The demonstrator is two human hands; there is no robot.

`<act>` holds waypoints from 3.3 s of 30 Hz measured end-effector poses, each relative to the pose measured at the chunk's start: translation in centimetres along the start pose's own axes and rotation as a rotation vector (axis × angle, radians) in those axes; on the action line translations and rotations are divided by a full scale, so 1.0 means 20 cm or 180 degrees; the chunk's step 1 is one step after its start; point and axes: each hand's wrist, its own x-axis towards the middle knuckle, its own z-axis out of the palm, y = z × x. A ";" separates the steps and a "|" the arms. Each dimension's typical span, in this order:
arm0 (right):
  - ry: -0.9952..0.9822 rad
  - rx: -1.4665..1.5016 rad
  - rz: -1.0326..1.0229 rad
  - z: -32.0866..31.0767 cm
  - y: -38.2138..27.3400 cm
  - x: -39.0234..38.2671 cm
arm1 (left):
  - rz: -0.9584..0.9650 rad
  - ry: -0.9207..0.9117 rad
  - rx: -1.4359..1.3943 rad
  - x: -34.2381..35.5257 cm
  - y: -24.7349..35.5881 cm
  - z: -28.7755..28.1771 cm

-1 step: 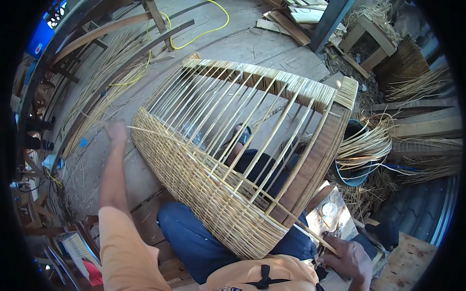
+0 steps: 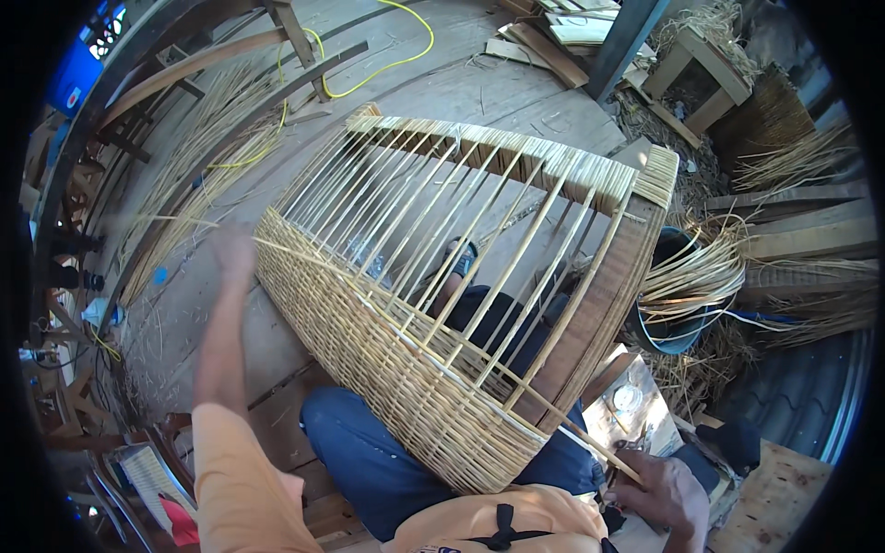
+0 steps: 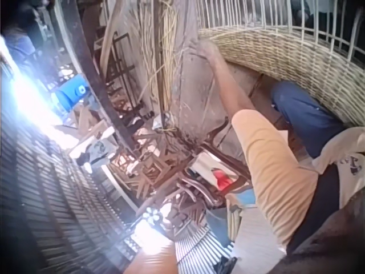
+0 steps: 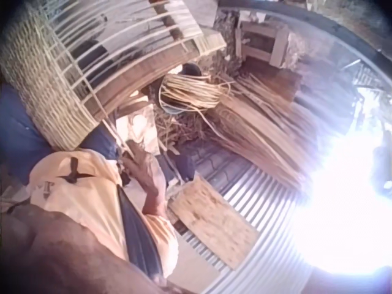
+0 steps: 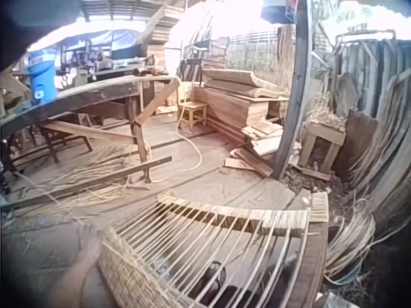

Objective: Weaving bamboo or rattan strips into a wooden furniture frame to create a component.

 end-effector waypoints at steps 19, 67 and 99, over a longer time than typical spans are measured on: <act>-0.0056 0.0658 -0.0677 0.06 0.03 0.07 | -0.0130 -0.0865 0.0076 0.00 -0.09 0.07; 0.1134 0.1018 -0.2360 0.24 0.13 0.33 | 0.1106 -0.0636 -0.4499 -1.59 1.33 -1.36; 0.0267 0.3922 -0.1353 0.56 0.33 0.59 | 0.0499 -0.0500 -0.5060 -1.66 1.50 -1.29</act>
